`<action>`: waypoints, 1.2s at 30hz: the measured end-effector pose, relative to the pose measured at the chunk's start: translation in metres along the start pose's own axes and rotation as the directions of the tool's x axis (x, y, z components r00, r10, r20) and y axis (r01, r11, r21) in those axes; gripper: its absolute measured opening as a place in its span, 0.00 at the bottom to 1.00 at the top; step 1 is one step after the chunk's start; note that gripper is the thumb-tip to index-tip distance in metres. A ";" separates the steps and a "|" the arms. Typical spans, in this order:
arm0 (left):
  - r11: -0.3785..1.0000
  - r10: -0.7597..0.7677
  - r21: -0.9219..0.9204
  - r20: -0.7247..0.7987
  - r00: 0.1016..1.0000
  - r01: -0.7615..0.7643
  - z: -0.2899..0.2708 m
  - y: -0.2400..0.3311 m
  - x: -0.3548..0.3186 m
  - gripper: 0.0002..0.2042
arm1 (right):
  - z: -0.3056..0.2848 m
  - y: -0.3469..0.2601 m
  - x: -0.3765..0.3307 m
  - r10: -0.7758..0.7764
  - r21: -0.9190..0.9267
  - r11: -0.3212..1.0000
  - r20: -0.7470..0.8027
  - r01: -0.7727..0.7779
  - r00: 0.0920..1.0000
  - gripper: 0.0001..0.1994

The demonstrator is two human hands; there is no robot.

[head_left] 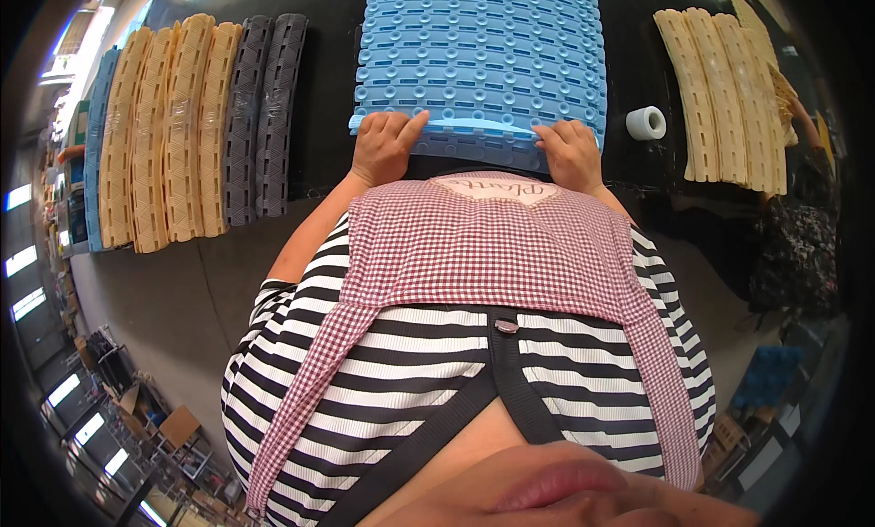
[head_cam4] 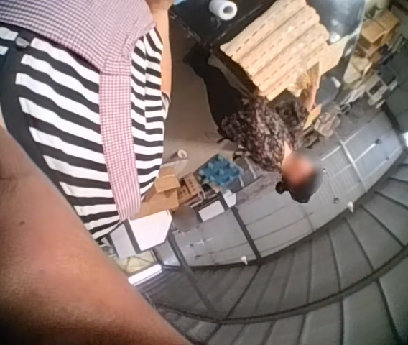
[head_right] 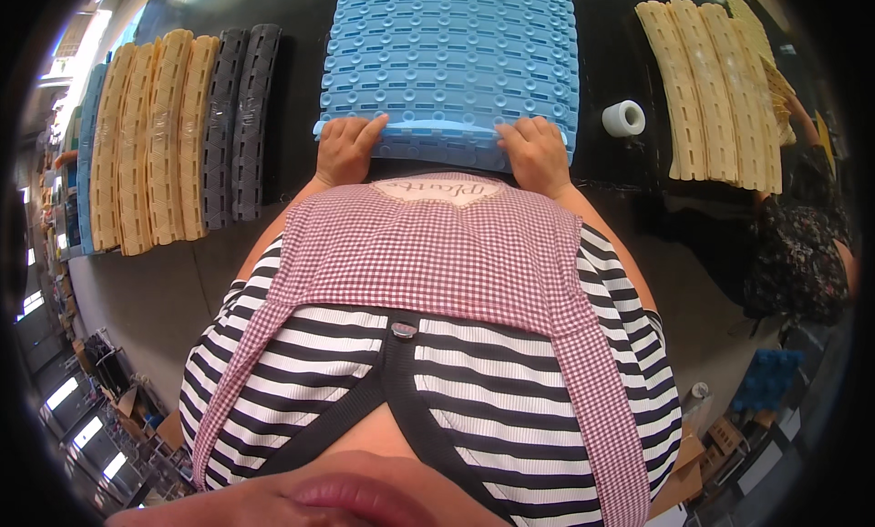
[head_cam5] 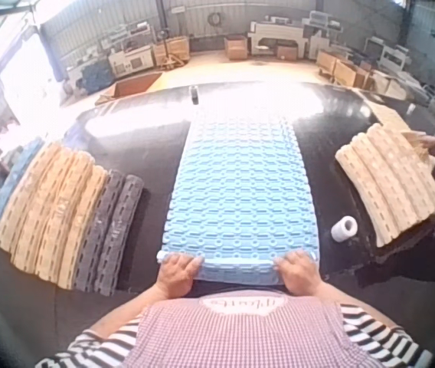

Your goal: The person rolls blue plastic mat sections by hand, secures each roll with tape from a hand-held roll, and stacks the completed rolls onto a pile on the workbench.

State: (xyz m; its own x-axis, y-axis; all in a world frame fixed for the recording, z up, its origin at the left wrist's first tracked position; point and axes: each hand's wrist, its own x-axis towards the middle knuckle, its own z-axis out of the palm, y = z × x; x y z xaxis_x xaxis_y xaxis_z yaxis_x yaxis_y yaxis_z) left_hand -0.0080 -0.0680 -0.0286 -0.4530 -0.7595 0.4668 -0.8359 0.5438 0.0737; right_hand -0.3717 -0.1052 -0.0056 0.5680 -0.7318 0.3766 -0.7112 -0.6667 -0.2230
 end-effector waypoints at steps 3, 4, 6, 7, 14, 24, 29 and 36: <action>0.995 -0.078 -0.066 -0.014 0.997 0.077 -0.002 0.000 0.012 0.15 | 0.000 -0.001 0.010 0.091 0.098 0.992 -0.052 -0.086 0.994 0.13; 0.993 -0.112 -0.041 0.047 0.993 0.114 -0.001 -0.001 0.015 0.13 | 0.000 -0.001 0.013 0.130 0.147 0.982 -0.082 -0.117 0.988 0.12; 0.984 -0.175 0.011 0.165 0.971 0.176 0.001 -0.004 0.022 0.10 | 0.004 0.004 0.014 0.247 0.191 0.952 -0.021 -0.239 0.969 0.09; 0.980 -0.189 -0.030 0.147 0.971 0.196 0.001 -0.006 0.026 0.09 | 0.006 0.007 0.015 0.304 0.211 0.931 0.011 -0.299 0.953 0.08; 0.979 -0.174 -0.112 -0.047 0.984 0.168 0.005 -0.014 0.032 0.07 | 0.004 0.009 0.019 0.114 0.000 0.994 0.026 -0.114 0.993 0.08; 0.995 0.045 0.087 0.031 0.999 -0.047 -0.016 -0.022 0.032 0.19 | -0.022 0.015 0.029 0.096 -0.038 0.995 0.190 -0.090 0.977 0.15; 0.989 -0.002 -0.145 0.033 0.999 0.007 -0.013 -0.040 0.060 0.07 | -0.027 0.026 0.061 0.296 0.145 0.930 0.247 -0.337 0.923 0.14; 0.990 0.004 -0.138 0.024 1.000 -0.001 -0.002 -0.054 0.086 0.01 | -0.009 0.021 0.054 0.244 -0.160 0.959 0.041 -0.234 0.969 0.10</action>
State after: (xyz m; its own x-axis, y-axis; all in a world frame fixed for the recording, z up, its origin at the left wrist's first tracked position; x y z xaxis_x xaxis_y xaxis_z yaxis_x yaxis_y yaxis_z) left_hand -0.0010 -0.1624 0.0097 -0.4638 -0.7657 0.4457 -0.7846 0.5886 0.1947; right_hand -0.3598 -0.1573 0.0178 0.3943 -0.8773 0.2735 -0.8814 -0.4453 -0.1577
